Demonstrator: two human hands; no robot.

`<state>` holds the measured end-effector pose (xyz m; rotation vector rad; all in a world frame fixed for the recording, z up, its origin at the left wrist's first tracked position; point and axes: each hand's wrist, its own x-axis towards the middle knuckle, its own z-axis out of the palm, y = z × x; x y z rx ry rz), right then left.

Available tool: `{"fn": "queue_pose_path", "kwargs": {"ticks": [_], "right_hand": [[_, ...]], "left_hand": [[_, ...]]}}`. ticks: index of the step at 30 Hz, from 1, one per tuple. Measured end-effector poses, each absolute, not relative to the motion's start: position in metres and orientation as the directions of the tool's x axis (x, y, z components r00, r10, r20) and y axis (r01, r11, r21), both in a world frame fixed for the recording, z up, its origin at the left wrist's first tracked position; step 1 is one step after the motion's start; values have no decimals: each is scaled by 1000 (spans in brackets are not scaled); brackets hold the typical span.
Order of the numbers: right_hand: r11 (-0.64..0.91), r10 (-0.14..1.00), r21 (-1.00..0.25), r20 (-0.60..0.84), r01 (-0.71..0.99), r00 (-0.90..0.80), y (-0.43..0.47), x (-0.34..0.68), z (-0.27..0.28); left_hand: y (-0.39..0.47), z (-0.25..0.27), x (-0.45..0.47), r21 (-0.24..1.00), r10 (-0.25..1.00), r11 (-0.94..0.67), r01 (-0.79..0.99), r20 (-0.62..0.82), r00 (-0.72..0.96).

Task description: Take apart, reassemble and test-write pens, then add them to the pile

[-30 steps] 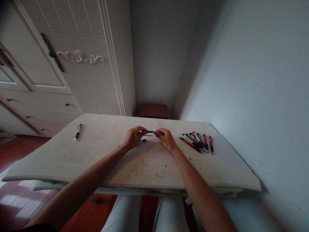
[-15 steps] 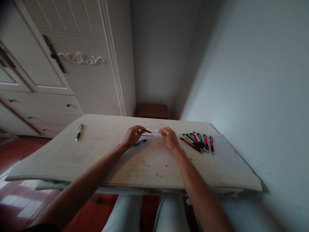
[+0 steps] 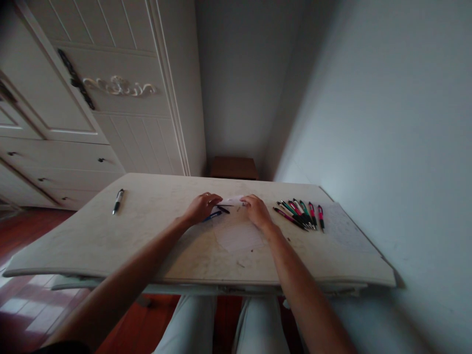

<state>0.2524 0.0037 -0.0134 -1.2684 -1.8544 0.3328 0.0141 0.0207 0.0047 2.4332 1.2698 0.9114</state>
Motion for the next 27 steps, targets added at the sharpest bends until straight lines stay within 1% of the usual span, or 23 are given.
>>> {"fn": "queue_pose_path", "kwargs": {"ticks": [4, 7, 10, 12, 15, 17, 19, 23, 25, 27], "right_hand": [[448, 842, -635, 537, 629, -58, 2, 252, -7], [408, 820, -683, 566, 606, 86, -1, 253, 1], [290, 833, -759, 500, 583, 236, -4, 254, 7], [211, 846, -785, 445, 583, 293, -5, 253, 8], [145, 856, -802, 396, 580, 333, -4, 253, 7], [118, 860, -817, 368, 565, 353, -3, 253, 7], [104, 864, -833, 346, 544, 365, -2, 254, 7], [140, 865, -841, 361, 522, 349, -2, 257, 12], [153, 868, -838, 367, 524, 334, -4, 258, 15], [157, 872, -836, 367, 526, 324, -5, 257, 16]], "left_hand": [[21, 8, 13, 495, 789, -601, 627, 495, 365], [24, 10, 10, 528, 779, -595, 605, 562, 276], [27, 11, 6, 626, 807, -516, 585, 585, 86], [29, 12, 4, 698, 815, -464, 545, 577, -44], [32, 13, 1, 763, 829, -412, 498, 540, -142], [33, 13, 0, 780, 847, -385, 494, 511, -145], [32, 12, -1, 770, 857, -390, 506, 505, -108], [27, 10, 1, 662, 827, -503, 555, 555, 87], [24, 9, 2, 610, 809, -551, 570, 557, 187], [22, 8, 3, 585, 804, -570, 577, 543, 244]]}}
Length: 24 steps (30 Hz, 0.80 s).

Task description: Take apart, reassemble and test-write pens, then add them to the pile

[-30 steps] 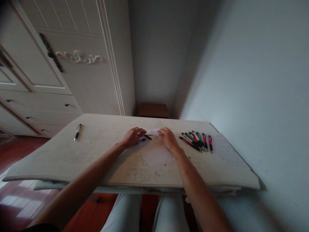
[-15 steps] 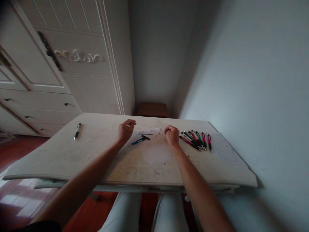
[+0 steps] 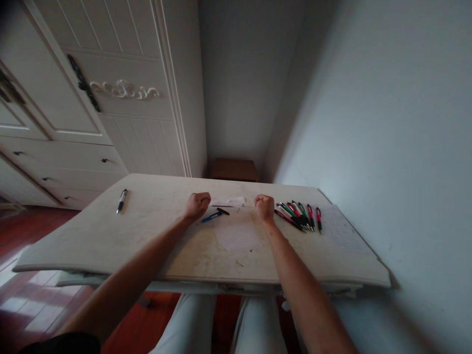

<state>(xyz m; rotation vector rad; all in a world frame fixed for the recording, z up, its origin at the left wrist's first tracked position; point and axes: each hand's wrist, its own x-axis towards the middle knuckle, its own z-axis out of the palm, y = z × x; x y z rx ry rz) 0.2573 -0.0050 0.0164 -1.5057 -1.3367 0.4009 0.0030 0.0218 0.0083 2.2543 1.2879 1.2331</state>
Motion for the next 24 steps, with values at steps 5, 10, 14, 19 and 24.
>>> {"fn": "queue_pose_path", "kwargs": {"ticks": [5, 10, 14, 19, 24], "right_hand": [[166, 877, -832, 370, 529, 306, -4, 254, 14], [178, 876, -826, 380, 534, 296, -3, 256, 9], [189, 881, -819, 385, 543, 275, -4, 255, 8], [186, 882, -814, 385, 550, 270, -5, 254, 8], [193, 893, -798, 384, 571, 236, -6, 254, 8]], "left_hand": [[22, 12, 1, 611, 828, -520, 597, 531, 179], [23, 19, -4, 679, 864, -412, 608, 503, 25], [24, 18, -5, 688, 870, -387, 614, 494, -5], [26, 14, -4, 699, 871, -375, 608, 490, -26], [28, 14, -6, 728, 878, -365, 581, 477, -46]]}}
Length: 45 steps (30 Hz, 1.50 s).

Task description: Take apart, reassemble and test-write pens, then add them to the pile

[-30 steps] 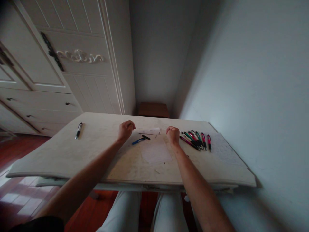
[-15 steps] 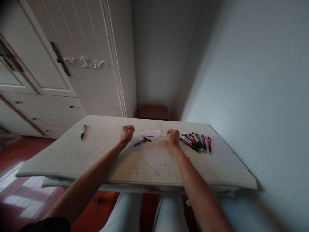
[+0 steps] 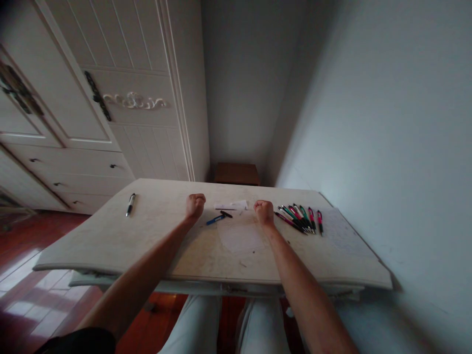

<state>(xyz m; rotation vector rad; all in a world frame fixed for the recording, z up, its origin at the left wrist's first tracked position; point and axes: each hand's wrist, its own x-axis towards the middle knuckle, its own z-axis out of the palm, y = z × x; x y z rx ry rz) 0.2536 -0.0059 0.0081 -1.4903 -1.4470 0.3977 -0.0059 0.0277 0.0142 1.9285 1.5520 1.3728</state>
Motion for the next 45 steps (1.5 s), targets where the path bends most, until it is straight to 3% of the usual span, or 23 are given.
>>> {"fn": "queue_pose_path", "kwargs": {"ticks": [9, 20, 27, 31, 39, 45], "right_hand": [[206, 903, -776, 385, 596, 189, -1, 249, 3], [107, 787, -872, 368, 478, 495, 6, 268, -8], [126, 848, -855, 356, 503, 393, 1, 258, -1], [171, 866, -818, 391, 549, 313, -2, 254, 2], [169, 897, -808, 363, 564, 252, -3, 249, 7], [182, 902, -814, 361, 551, 236, -2, 246, 7]], "left_hand": [[27, 13, -6, 762, 891, -398, 511, 454, 18], [34, 8, -3, 746, 855, -438, 501, 518, -24], [35, 1, -1, 739, 881, -425, 522, 469, 53], [31, 3, 3, 675, 878, -445, 589, 460, 136], [-7, 27, 6, 415, 847, -522, 745, 357, 394], [-15, 31, 9, 422, 848, -529, 736, 256, 464]]}}
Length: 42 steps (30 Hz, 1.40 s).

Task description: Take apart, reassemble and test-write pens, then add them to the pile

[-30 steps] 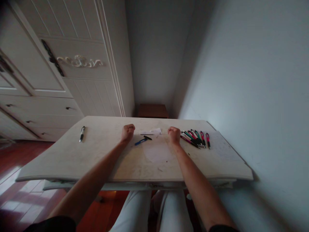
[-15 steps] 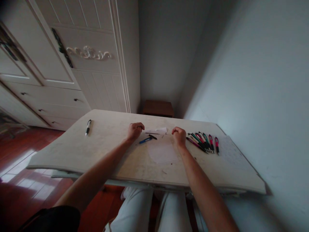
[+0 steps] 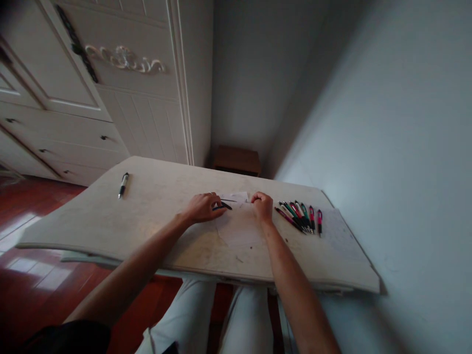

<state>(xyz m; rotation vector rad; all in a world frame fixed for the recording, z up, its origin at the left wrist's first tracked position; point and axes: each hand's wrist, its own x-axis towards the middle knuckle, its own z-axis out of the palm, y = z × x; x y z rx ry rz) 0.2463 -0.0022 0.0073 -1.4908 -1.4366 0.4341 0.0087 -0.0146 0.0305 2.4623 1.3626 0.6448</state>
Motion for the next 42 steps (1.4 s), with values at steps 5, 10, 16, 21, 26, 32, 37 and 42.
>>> {"fn": "queue_pose_path", "kwargs": {"ticks": [5, 10, 16, 21, 26, 32, 37, 42], "right_hand": [[185, 903, -810, 363, 556, 229, -1, 247, 6], [186, 914, -812, 350, 553, 206, -3, 245, 9], [185, 909, -802, 359, 568, 210, -4, 246, 7], [222, 906, -782, 387, 583, 174, -6, 245, 6], [244, 903, -764, 404, 598, 147, -6, 245, 5], [264, 912, -773, 395, 577, 112, -3, 248, 2], [265, 911, -790, 394, 553, 125, 1, 249, -2], [258, 915, -806, 380, 532, 132, 3, 251, -2]], "left_hand": [[-7, 21, 5, 468, 832, -545, 695, 201, 517], [-5, 24, 1, 441, 814, -567, 695, 170, 556], [-5, 33, -6, 514, 806, -562, 648, 164, 569], [-7, 38, -12, 574, 805, -545, 611, 154, 573], [-2, 38, -13, 794, 854, -423, 437, 188, 485], [4, 44, -15, 972, 964, -213, 104, 191, 183], [11, 42, -25, 989, 989, -88, 119, 73, 125], [21, 27, -35, 966, 994, -76, 247, 54, 98]]}}
